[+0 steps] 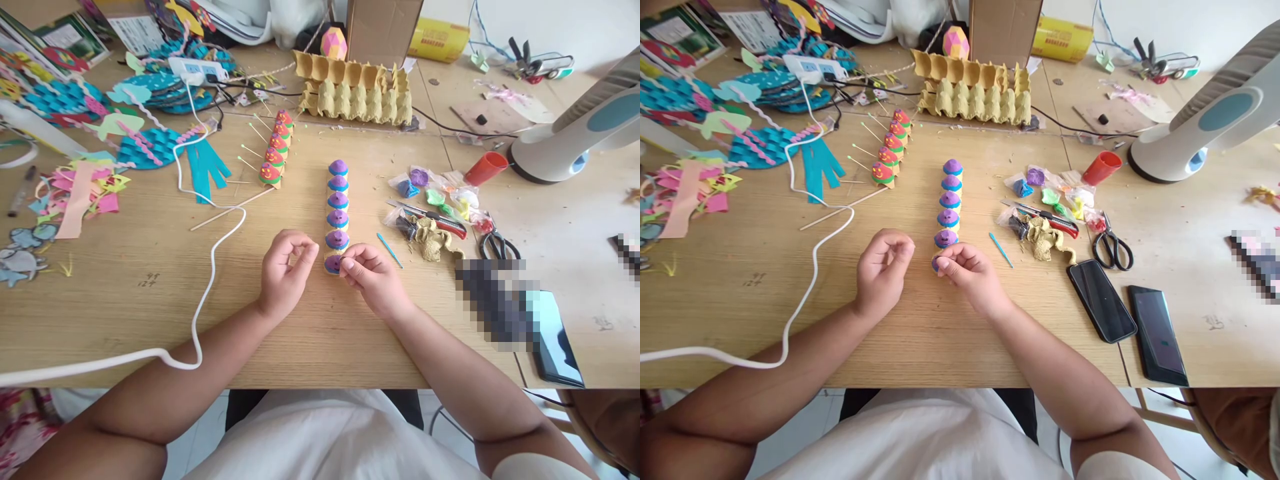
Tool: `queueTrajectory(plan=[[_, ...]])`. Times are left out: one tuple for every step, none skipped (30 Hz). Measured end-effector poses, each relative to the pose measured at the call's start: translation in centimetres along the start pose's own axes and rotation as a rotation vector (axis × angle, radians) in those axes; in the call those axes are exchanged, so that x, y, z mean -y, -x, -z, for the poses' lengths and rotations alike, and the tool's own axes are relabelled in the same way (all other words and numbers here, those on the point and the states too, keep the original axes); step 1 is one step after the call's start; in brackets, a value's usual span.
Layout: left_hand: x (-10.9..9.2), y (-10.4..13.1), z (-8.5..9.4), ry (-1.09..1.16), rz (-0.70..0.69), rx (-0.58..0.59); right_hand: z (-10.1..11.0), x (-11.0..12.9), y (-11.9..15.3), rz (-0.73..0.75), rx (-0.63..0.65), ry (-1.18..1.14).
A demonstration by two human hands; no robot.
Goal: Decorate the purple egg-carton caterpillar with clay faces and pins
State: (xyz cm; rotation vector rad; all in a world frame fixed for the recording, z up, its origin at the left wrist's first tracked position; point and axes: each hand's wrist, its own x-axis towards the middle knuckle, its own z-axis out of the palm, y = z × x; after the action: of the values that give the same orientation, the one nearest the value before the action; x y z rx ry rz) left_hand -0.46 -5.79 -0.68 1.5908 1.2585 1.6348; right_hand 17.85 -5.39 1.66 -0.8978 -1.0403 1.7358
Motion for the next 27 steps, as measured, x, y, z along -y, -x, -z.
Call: queueTrajectory(plan=[[0.2,0.0,0.0,-0.012,0.027,-0.066,0.0,0.0,0.0,-0.003,-0.008,-0.001],[0.3,-0.1,0.0,-0.023,0.046,-0.125,0.1,-0.1,0.0,-0.007,-0.016,0.0],[0.3,-0.1,0.0,-0.038,0.058,-0.136,0.1,-0.1,0.0,-0.01,-0.023,0.003],[0.3,-0.1,0.0,-0.055,0.06,-0.124,0.1,-0.1,0.0,-0.012,-0.027,0.007],[0.3,-0.1,0.1,-0.066,0.06,-0.102,0.2,-0.2,0.0,-0.014,-0.028,0.011],[0.2,-0.1,0.1,-0.071,0.063,-0.069,0.2,-0.2,0.0,-0.016,-0.027,0.014],[0.1,-0.1,0.1,-0.076,0.066,-0.035,0.2,-0.2,0.0,-0.017,-0.025,0.017],[0.0,0.0,0.1,-0.083,0.064,-0.003,0.2,-0.1,0.1,-0.019,-0.023,0.02],[-0.1,0.0,0.1,-0.086,0.056,0.019,0.2,-0.1,0.1,-0.023,-0.022,0.024],[-0.2,0.0,0.1,-0.091,0.032,0.029,0.2,0.0,0.2,-0.029,-0.021,0.031],[-0.3,0.1,0.0,-0.089,-0.001,0.037,0.2,0.0,0.2,-0.034,-0.021,0.037],[-0.4,0.1,0.0,-0.084,-0.037,0.049,0.2,0.0,0.2,-0.037,-0.019,0.043],[-0.6,0.0,0.0,-0.071,-0.069,0.065,0.2,0.0,0.2,-0.037,-0.014,0.046],[-0.7,0.0,0.0,-0.065,-0.089,0.11,0.2,0.0,0.2,-0.033,-0.005,0.046],[-1.0,0.0,0.0,-0.068,-0.106,0.157,0.2,0.0,0.2,-0.027,0.006,0.045],[-1.2,-0.1,0.0,-0.077,-0.126,0.196,0.2,0.0,0.1,-0.019,0.018,0.04],[-1.4,-0.1,0.0,-0.087,-0.158,0.221,0.2,-0.1,0.1,-0.012,0.029,0.033],[-1.6,-0.2,0.0,-0.095,-0.183,0.244,0.2,-0.1,0.0,-0.007,0.038,0.027],[-1.8,-0.2,0.1,-0.099,-0.202,0.258,0.2,-0.2,0.0,-0.005,0.042,0.022],[-1.9,-0.2,0.0,-0.1,-0.214,0.267,0.1,-0.2,-0.1,-0.005,0.041,0.021],[-2.0,-0.3,0.0,-0.099,-0.217,0.27,0.1,-0.3,-0.1,-0.007,0.039,0.025],[-2.1,-0.3,0.0,-0.098,-0.216,0.267,0.1,-0.3,-0.1,-0.01,0.037,0.033],[-2.1,-0.3,0.0,-0.096,-0.215,0.26,0.1,-0.2,0.0,-0.015,0.037,0.044],[-2.1,-0.3,0.0,-0.097,-0.21,0.251,0.1,-0.2,0.0,-0.021,0.036,0.057],[-2.0,-0.3,0.0,-0.098,-0.202,0.242,0.1,-0.1,0.0,-0.027,0.035,0.067],[-1.9,-0.3,0.1,-0.097,-0.188,0.23,0.1,-0.1,0.1,-0.033,0.032,0.074],[-1.7,-0.3,0.1,-0.094,-0.167,0.215,0.1,0.0,0.1,-0.032,0.024,0.077]])
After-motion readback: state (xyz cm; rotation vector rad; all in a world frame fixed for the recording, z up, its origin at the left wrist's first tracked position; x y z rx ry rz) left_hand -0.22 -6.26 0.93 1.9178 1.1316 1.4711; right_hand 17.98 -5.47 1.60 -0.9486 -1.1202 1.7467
